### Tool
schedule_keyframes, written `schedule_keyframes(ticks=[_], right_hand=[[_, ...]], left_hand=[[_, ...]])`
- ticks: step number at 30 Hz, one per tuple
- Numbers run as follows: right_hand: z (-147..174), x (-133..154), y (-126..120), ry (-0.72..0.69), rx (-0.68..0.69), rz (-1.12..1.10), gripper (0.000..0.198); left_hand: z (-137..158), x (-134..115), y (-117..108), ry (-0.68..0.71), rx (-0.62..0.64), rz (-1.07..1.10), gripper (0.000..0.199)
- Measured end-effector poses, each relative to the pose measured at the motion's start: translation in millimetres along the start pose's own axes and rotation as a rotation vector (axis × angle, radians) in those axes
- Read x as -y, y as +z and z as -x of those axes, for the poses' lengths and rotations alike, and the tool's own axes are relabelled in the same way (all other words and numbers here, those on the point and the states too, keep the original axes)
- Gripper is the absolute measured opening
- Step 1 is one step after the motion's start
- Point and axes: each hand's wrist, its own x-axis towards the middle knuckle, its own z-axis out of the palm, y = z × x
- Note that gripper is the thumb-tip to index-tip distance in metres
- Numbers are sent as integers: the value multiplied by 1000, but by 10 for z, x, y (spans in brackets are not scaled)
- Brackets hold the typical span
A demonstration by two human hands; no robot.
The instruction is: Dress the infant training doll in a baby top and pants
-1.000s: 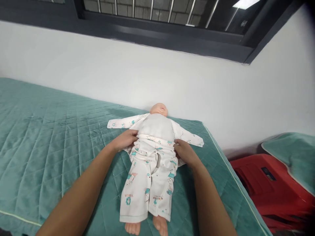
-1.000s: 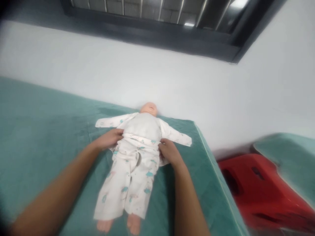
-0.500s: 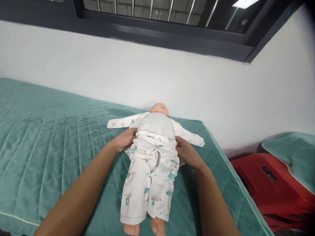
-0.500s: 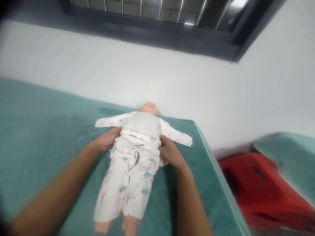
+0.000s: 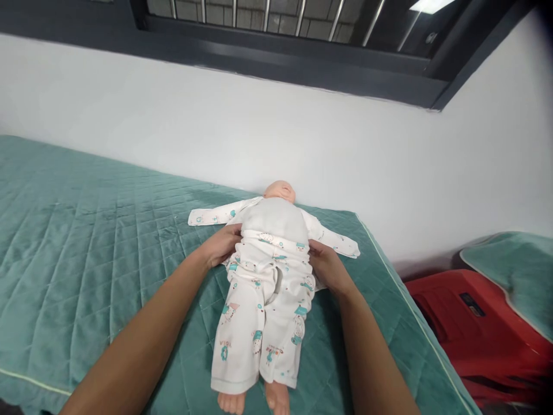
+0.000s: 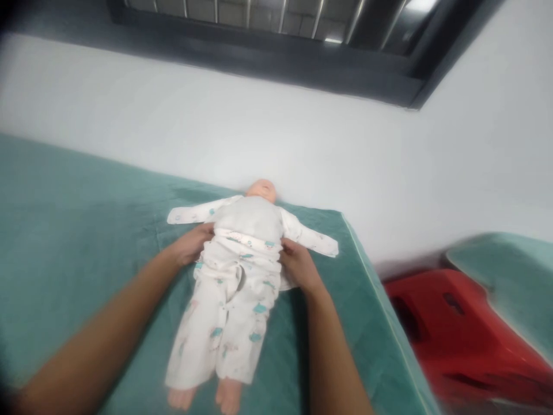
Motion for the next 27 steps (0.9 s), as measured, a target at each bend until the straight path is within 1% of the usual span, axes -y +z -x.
schedule_keyframes(ticks=[5, 9, 12, 14, 17, 19, 22, 25, 27], right_hand=[[16, 27, 0, 37, -10, 80, 38], [27, 86, -1, 69, -48, 189, 31], [23, 98, -13, 93, -81, 273, 24], [14, 78, -24, 103, -83, 286, 22], [-5, 18, -43, 110, -81, 279, 22], [-19, -22, -55, 114, -106, 281, 21], [-28, -51, -65, 121, -164, 319, 19], [-20, -41, -59, 114, -209, 426, 17], [-15, -27, -41, 104, -209, 460, 16]], left_hand=[[4, 0, -13, 54, 14, -127, 38], [-8, 18, -59, 96, 0, -271, 33], [-13, -3, -82, 136, -33, -402, 26], [-7, -34, -93, 149, -47, -476, 19], [14, -82, -118, 124, -60, -536, 8], [30, -99, -143, 93, -76, -536, 4], [43, -94, -179, 68, -72, -460, 11], [51, -81, -188, 63, -79, -365, 16], [64, -87, -168, 70, -98, -321, 16]])
